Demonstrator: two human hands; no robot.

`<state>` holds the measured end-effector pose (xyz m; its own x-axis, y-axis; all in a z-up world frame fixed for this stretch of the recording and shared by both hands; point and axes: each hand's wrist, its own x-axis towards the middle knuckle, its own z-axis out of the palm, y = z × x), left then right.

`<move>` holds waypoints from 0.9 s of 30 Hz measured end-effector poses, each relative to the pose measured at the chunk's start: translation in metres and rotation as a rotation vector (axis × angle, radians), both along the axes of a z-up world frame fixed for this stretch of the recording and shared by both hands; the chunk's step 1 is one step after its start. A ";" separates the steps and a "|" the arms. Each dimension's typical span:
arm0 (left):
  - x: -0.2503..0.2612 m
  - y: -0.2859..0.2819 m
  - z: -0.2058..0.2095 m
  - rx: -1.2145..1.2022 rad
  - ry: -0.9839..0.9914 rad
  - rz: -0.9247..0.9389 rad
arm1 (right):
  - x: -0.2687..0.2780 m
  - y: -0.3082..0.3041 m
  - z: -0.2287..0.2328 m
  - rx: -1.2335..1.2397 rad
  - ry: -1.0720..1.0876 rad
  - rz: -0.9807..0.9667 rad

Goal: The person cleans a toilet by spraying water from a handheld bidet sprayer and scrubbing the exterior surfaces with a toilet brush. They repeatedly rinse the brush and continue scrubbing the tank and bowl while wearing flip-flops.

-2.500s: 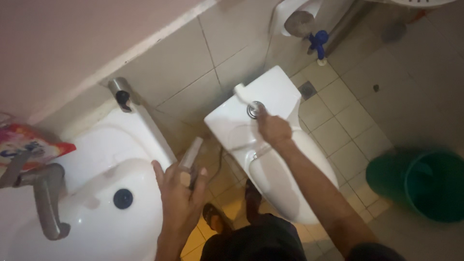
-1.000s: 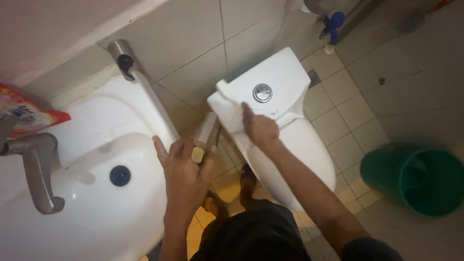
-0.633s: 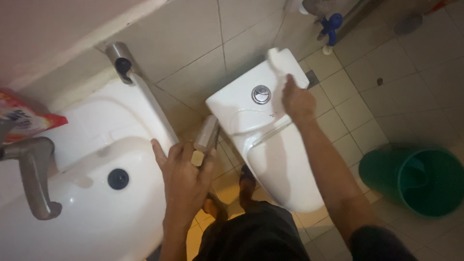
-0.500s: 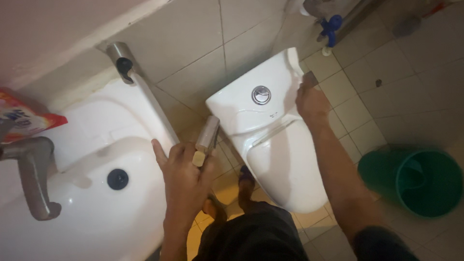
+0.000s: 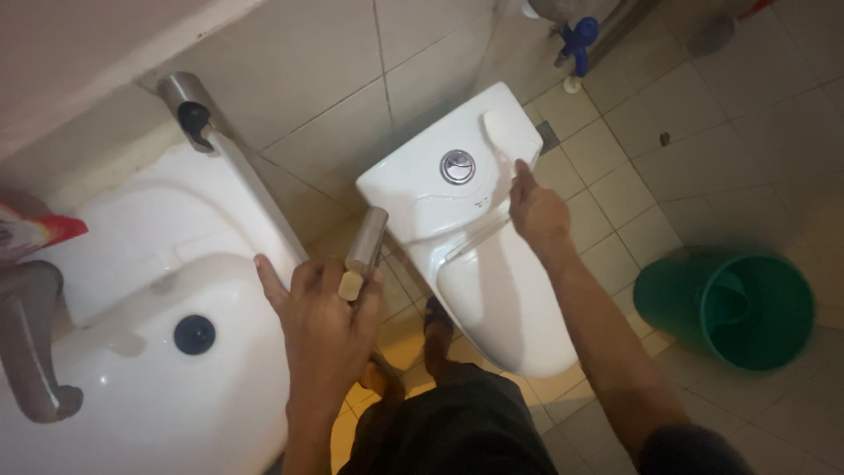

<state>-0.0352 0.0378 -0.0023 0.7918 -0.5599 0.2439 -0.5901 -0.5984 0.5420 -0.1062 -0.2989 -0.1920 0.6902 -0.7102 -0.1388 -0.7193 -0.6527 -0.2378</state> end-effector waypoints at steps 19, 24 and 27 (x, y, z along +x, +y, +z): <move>0.000 0.003 0.001 -0.048 0.031 0.003 | 0.001 -0.014 0.014 0.022 0.182 -0.052; 0.000 0.002 -0.003 -0.011 0.076 0.019 | 0.016 -0.037 0.011 -0.024 -0.053 -0.085; 0.001 0.004 -0.005 -0.035 0.024 -0.004 | 0.025 -0.042 -0.002 -0.039 -0.153 -0.083</move>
